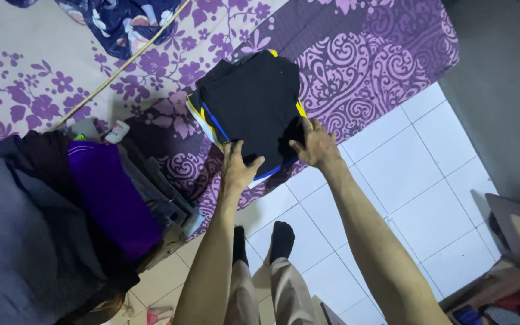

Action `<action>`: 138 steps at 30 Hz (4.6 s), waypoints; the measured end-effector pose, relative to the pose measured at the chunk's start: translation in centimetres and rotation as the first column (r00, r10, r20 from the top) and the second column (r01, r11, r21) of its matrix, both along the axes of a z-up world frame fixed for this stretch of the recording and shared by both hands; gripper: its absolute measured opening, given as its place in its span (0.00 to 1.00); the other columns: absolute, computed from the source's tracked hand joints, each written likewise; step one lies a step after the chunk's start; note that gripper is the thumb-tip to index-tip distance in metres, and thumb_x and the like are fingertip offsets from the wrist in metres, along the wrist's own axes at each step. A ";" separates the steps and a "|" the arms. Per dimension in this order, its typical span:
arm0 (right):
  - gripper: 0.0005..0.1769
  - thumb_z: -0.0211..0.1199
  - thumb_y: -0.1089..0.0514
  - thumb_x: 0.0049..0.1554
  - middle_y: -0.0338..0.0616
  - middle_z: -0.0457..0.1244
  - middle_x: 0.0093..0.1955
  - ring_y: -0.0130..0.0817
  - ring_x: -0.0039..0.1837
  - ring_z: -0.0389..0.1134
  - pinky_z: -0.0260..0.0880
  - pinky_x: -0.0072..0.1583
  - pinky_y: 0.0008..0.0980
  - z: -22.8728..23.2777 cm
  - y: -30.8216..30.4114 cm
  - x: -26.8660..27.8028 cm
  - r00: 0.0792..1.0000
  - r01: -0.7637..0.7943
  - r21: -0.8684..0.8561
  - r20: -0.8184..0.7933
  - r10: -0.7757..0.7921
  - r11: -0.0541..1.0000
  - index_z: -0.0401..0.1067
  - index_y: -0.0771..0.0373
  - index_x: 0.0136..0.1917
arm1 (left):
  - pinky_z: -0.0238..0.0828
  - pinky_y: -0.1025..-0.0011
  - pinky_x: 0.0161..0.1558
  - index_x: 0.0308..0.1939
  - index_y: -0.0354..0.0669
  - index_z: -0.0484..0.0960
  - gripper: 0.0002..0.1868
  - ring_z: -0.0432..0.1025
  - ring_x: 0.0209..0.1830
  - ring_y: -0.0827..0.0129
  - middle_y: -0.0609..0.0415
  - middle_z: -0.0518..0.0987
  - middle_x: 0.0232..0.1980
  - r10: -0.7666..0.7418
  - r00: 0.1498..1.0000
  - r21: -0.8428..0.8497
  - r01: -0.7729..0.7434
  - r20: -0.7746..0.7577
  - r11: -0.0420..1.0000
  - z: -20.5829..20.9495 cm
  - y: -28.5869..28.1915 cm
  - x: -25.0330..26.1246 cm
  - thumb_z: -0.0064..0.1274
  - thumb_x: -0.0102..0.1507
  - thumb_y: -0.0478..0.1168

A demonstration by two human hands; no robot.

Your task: The person folds several shirts on a bed and places them into a wooden wardrobe. The shirts include a black shirt, a blue shirt, and a black shirt with yellow accents. The person repeatedly picks up shirts, folds them, and stacks them in the wardrobe.

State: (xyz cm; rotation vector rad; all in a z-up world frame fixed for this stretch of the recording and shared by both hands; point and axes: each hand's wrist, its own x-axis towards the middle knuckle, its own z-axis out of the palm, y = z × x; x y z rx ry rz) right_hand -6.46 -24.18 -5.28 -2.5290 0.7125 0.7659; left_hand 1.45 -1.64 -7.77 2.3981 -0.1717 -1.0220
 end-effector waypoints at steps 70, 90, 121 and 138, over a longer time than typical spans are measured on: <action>0.34 0.68 0.45 0.58 0.61 0.67 0.63 0.52 0.68 0.67 0.71 0.64 0.47 2.5 2.6 -0.8 0.758 0.480 0.642 0.039 -0.651 0.598 0.66 0.61 0.72 | 0.58 0.52 0.72 0.72 0.46 0.66 0.43 0.62 0.73 0.48 0.38 0.70 0.70 0.353 0.924 -0.185 -0.377 -0.148 0.908 3.9 1.8 -1.0 0.60 0.51 0.41; 0.17 0.60 0.51 0.62 0.53 0.71 0.50 0.44 0.58 0.73 0.74 0.53 0.42 3.0 4.2 -0.7 0.832 0.389 0.594 0.101 -0.545 0.704 0.76 0.60 0.61 | 0.59 0.53 0.72 0.73 0.42 0.66 0.34 0.62 0.74 0.52 0.40 0.71 0.71 0.380 0.916 -0.282 -0.400 -0.126 0.872 4.8 2.2 0.1 0.57 0.64 0.44; 0.50 0.56 0.73 0.53 0.66 0.46 0.82 0.62 0.82 0.43 0.43 0.80 0.57 18.3 5.7 -7.5 0.554 0.135 0.563 0.640 -0.533 0.816 0.43 0.56 0.85 | 0.44 0.52 0.78 0.81 0.52 0.54 0.44 0.47 0.81 0.47 0.36 0.55 0.80 0.123 0.990 -0.561 -0.064 0.067 0.825 20.1 0.6 -5.0 0.42 0.59 0.25; 0.40 0.58 0.68 0.54 0.63 0.55 0.77 0.55 0.79 0.52 0.51 0.78 0.53 27.1 5.3 -12.8 0.497 0.247 0.449 0.702 -0.510 0.858 0.58 0.61 0.80 | 0.49 0.48 0.76 0.82 0.47 0.47 0.47 0.48 0.80 0.42 0.32 0.52 0.80 -0.080 0.949 -0.559 0.246 0.306 0.792 28.6 -0.6 -6.9 0.45 0.60 0.26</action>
